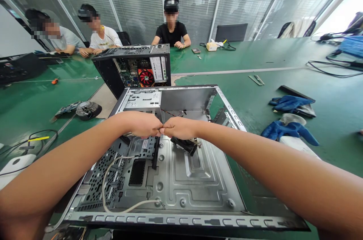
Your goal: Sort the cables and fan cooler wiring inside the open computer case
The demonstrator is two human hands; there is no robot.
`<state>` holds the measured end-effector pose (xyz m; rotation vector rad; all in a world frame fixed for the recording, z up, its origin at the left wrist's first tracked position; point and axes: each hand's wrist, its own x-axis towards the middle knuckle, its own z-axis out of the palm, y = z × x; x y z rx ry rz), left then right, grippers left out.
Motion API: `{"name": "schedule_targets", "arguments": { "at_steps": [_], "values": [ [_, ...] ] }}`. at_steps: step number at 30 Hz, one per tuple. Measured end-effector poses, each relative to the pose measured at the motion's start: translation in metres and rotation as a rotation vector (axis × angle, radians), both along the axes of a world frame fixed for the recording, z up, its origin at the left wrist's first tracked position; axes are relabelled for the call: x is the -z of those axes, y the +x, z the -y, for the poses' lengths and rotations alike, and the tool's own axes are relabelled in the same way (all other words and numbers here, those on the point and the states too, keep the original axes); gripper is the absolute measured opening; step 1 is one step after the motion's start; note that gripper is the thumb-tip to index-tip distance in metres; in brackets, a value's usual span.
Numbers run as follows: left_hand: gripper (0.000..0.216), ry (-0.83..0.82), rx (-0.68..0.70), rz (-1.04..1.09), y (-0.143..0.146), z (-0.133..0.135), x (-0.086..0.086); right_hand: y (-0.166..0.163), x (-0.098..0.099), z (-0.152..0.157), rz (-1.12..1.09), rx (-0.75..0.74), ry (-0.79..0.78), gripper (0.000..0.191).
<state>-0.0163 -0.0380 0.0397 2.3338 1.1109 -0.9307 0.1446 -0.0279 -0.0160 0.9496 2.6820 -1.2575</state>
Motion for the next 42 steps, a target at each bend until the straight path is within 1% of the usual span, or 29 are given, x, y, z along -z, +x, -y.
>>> {"name": "schedule_targets", "arguments": {
  "at_steps": [6,9,13,16,21,27,31,38,42],
  "values": [
    [0.036,-0.015,0.023,0.003,-0.0003,-0.0015,0.0020,0.0003,0.0038,-0.0027,0.023,-0.043,0.037,0.034],
    [0.035,-0.013,0.043,0.004,-0.0004,-0.0021,0.0027,0.0012,0.0051,-0.0032,0.015,-0.036,0.004,0.035],
    [0.032,0.007,0.082,0.002,-0.0003,-0.0013,0.0022,0.0020,0.0024,-0.0022,-0.014,-0.053,-0.078,0.037],
    [0.032,0.011,0.076,0.002,0.0003,0.0000,0.0009,0.0020,0.0017,-0.0026,-0.013,-0.058,-0.101,0.037],
    [0.037,0.004,0.030,0.007,0.0009,0.0002,-0.0004,0.0016,0.0054,-0.0051,-0.015,-0.024,-0.051,0.038],
    [0.036,-0.021,0.017,0.024,-0.0001,-0.0012,0.0002,0.0011,0.0042,-0.0043,-0.003,-0.016,-0.013,0.036],
    [0.036,0.011,0.035,0.019,-0.0008,-0.0026,0.0021,0.0013,0.0031,-0.0042,0.005,-0.009,-0.013,0.036],
    [0.037,0.076,0.113,0.001,0.0000,-0.0015,0.0020,0.0025,0.0031,-0.0055,-0.022,-0.025,-0.047,0.039],
    [0.039,0.109,0.113,-0.001,0.0007,0.0003,0.0005,0.0029,-0.0007,-0.0032,-0.024,-0.007,-0.088,0.039]
  ]
}}
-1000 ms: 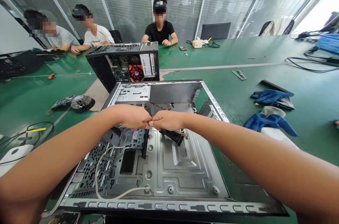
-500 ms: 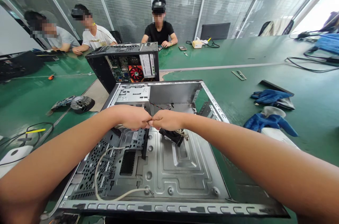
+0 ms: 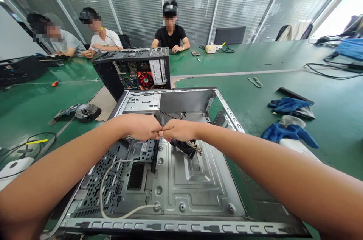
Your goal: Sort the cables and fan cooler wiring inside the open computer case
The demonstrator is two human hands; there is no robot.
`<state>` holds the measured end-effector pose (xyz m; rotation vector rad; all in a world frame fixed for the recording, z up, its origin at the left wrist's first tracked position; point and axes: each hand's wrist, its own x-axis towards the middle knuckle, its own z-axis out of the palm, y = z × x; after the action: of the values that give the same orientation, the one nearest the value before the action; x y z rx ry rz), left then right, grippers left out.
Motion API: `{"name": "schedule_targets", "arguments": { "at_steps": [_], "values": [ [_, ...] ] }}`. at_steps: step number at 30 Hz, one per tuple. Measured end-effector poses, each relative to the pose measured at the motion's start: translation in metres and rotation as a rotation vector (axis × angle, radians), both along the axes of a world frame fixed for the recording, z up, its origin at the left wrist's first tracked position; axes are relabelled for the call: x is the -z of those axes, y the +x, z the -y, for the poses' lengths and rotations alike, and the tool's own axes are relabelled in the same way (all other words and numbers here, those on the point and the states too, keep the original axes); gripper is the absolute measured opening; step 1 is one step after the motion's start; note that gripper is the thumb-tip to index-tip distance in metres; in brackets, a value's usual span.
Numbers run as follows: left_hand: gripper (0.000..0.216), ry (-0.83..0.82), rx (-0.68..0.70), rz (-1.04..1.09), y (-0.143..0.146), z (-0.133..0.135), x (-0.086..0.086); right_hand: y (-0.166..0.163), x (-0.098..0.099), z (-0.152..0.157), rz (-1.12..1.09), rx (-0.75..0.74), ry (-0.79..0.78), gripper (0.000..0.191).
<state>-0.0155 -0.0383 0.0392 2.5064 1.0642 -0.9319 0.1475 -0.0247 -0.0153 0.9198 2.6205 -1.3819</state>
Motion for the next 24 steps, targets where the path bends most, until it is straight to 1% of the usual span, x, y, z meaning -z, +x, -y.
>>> {"name": "schedule_targets", "arguments": {
  "at_steps": [3,8,11,16,19,24],
  "values": [
    [0.039,-0.003,-0.009,0.015,-0.0003,-0.0001,0.0002,-0.0006,-0.0019,0.0010,0.002,0.010,-0.022,0.039],
    [0.039,-0.032,-0.034,0.011,-0.0009,-0.0021,0.0017,-0.0021,-0.0003,0.0005,-0.002,0.029,0.039,0.036],
    [0.039,-0.073,-0.064,0.011,-0.0004,-0.0023,0.0014,-0.0023,0.0002,0.0007,0.004,0.039,0.041,0.035],
    [0.041,-0.007,-0.010,0.004,-0.0002,-0.0010,0.0005,-0.0024,-0.0027,0.0023,0.016,0.047,0.035,0.035],
    [0.041,-0.003,-0.021,-0.003,-0.0001,-0.0001,0.0000,-0.0024,-0.0048,0.0041,0.020,0.056,-0.013,0.035],
    [0.039,-0.019,-0.026,-0.012,0.0010,0.0009,-0.0018,-0.0017,-0.0059,0.0075,0.009,0.101,-0.179,0.035]
  ]
}}
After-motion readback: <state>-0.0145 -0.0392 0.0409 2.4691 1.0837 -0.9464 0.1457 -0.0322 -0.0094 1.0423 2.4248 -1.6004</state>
